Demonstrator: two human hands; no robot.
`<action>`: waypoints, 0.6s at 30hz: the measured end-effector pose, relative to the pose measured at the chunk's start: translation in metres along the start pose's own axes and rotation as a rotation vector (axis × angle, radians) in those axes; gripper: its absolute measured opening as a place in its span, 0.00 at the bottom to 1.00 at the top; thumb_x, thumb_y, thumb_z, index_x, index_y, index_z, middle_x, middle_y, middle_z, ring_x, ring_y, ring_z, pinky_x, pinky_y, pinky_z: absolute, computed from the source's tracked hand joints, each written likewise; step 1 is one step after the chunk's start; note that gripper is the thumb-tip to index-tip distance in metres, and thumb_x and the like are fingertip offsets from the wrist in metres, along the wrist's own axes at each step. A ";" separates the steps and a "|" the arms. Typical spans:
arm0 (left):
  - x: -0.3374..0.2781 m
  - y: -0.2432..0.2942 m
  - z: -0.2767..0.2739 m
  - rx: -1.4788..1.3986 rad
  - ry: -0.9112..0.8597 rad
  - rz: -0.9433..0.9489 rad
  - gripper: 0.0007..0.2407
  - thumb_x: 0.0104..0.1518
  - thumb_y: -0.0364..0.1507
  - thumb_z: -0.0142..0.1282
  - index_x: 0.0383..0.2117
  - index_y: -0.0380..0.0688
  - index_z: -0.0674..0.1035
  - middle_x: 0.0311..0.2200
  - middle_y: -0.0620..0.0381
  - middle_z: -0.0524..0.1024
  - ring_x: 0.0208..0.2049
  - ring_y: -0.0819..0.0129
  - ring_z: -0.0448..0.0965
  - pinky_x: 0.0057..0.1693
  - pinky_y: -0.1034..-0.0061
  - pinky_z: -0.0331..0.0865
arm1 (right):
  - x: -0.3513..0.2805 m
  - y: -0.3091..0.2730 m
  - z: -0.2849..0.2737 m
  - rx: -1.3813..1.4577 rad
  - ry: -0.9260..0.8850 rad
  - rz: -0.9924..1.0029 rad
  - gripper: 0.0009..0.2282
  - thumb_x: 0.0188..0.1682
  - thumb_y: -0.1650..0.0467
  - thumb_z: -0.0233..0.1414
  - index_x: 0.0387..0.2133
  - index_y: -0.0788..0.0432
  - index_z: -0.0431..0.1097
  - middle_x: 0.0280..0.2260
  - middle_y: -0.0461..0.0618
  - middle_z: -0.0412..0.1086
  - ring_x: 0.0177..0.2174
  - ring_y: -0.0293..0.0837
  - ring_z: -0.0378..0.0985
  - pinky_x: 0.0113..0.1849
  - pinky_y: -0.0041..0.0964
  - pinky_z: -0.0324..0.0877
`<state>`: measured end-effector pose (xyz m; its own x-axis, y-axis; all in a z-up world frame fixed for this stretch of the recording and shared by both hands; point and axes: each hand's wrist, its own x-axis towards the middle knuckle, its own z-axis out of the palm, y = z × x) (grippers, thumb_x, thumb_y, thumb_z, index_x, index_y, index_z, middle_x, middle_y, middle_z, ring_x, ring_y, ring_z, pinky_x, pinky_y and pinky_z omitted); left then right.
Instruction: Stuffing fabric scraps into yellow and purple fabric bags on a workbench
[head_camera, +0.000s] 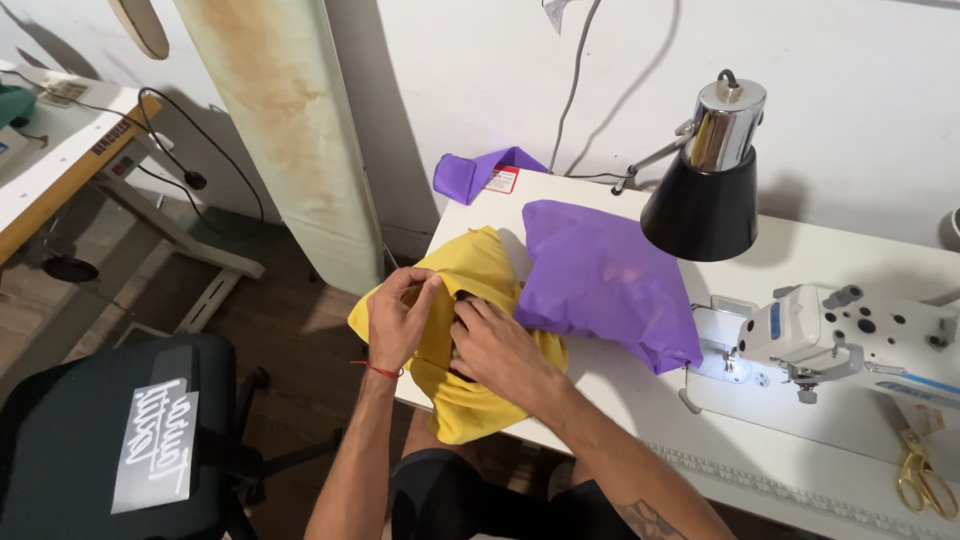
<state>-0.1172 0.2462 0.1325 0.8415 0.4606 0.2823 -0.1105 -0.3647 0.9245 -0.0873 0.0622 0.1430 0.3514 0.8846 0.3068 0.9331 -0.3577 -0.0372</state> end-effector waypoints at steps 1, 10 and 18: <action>-0.001 0.006 0.000 0.001 -0.002 0.003 0.05 0.64 0.28 0.66 0.37 0.40 0.87 0.36 0.47 0.85 0.44 0.55 0.88 0.54 0.64 0.82 | 0.004 0.003 0.010 -0.001 0.003 0.002 0.13 0.48 0.67 0.60 0.38 0.68 0.77 0.44 0.64 0.73 0.51 0.63 0.74 0.51 0.50 0.70; 0.000 0.008 0.002 0.087 -0.101 0.090 0.04 0.61 0.29 0.68 0.35 0.42 0.87 0.32 0.48 0.85 0.41 0.52 0.89 0.51 0.64 0.83 | 0.022 0.029 0.066 -0.040 0.086 0.053 0.07 0.43 0.76 0.59 0.33 0.67 0.71 0.34 0.58 0.67 0.35 0.57 0.76 0.35 0.49 0.76; 0.015 -0.018 -0.017 0.065 0.051 0.087 0.05 0.65 0.28 0.65 0.37 0.39 0.87 0.35 0.47 0.85 0.42 0.54 0.88 0.55 0.64 0.80 | 0.022 0.042 0.103 -0.115 0.158 0.060 0.04 0.44 0.76 0.58 0.31 0.64 0.71 0.32 0.56 0.66 0.32 0.56 0.75 0.33 0.48 0.75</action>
<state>-0.1112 0.2739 0.1244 0.8022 0.4645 0.3752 -0.1465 -0.4562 0.8778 -0.0323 0.0972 0.0502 0.3808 0.8060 0.4532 0.8929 -0.4479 0.0463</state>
